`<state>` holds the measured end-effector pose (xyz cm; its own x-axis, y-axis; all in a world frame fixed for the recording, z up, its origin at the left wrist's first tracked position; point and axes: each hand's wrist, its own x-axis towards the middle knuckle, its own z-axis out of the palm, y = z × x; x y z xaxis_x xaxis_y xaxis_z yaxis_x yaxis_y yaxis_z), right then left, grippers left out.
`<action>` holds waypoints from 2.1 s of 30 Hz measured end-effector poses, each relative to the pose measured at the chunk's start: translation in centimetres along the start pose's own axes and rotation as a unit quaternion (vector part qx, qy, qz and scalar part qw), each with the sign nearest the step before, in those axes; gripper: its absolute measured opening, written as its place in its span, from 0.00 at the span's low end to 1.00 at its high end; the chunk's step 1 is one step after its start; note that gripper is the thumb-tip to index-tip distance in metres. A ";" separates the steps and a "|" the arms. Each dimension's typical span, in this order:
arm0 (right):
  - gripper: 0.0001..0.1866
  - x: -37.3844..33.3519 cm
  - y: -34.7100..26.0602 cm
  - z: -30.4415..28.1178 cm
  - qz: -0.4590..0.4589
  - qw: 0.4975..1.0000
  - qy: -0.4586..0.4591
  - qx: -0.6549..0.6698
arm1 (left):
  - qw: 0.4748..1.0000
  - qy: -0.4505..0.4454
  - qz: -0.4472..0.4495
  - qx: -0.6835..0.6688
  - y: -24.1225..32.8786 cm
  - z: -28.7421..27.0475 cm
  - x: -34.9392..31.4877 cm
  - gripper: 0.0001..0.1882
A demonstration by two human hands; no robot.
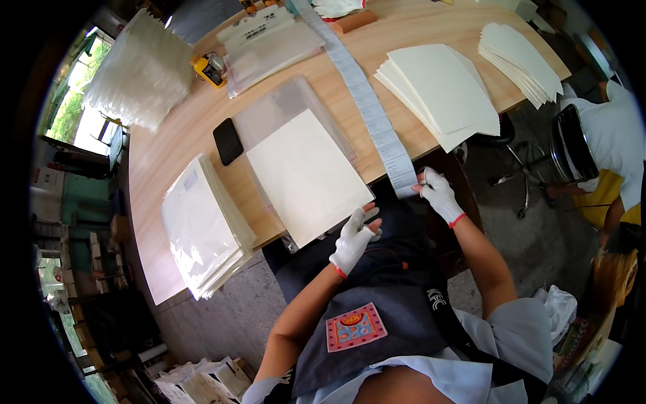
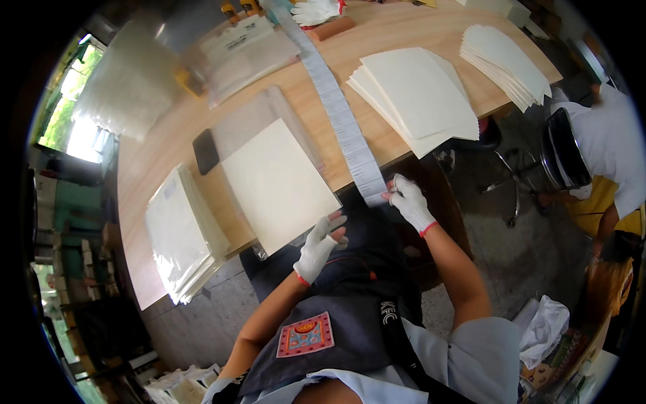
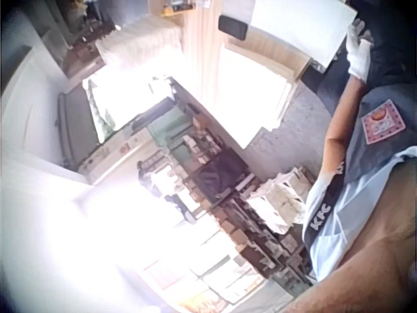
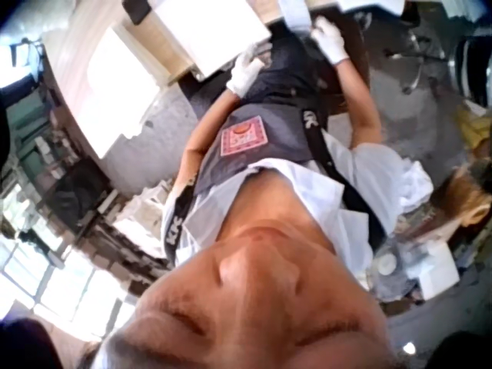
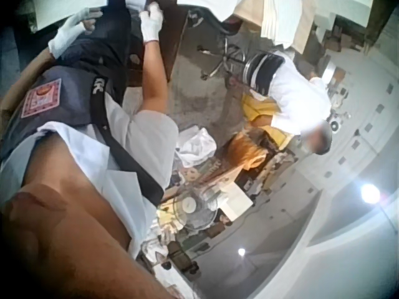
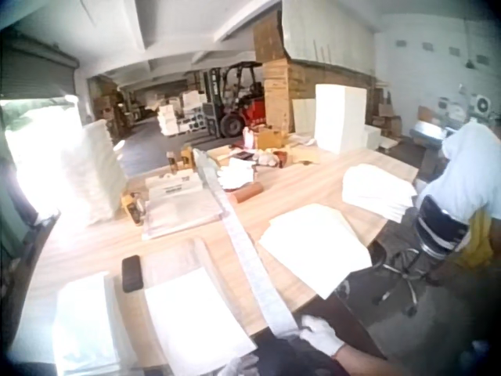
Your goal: The person places white sheets of paper into clear plastic sleeves at a wooden table. They smooth the paper inside the sleeve and then place the finished unit onto a stack. The process is repeated continuously with a stack of paper and sleeves available on the table.
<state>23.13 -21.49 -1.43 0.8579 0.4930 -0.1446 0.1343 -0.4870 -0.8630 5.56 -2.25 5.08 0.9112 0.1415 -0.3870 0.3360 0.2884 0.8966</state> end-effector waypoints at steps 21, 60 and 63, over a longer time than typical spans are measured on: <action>0.04 -1.2 -9.1 -2.3 -0.061 0.948 0.037 0.310 | 0.975 0.055 -0.136 -0.164 -1.4 -2.8 -1.2 0.24; 0.11 0.1 -17.5 16.9 -0.061 0.913 -0.377 0.143 | 0.801 0.489 0.325 0.116 5.1 -15.9 -18.4 0.09; 0.13 3.0 -22.2 23.9 -0.086 0.898 -0.377 0.209 | 0.782 0.525 0.326 0.083 7.4 -20.8 -20.6 0.12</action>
<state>10.87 8.03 5.73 0.2407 0.9601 -0.1425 -0.1007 -0.1213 -0.9875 -15.67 16.70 15.15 0.2337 0.9313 0.2794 -0.0133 -0.2843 0.9587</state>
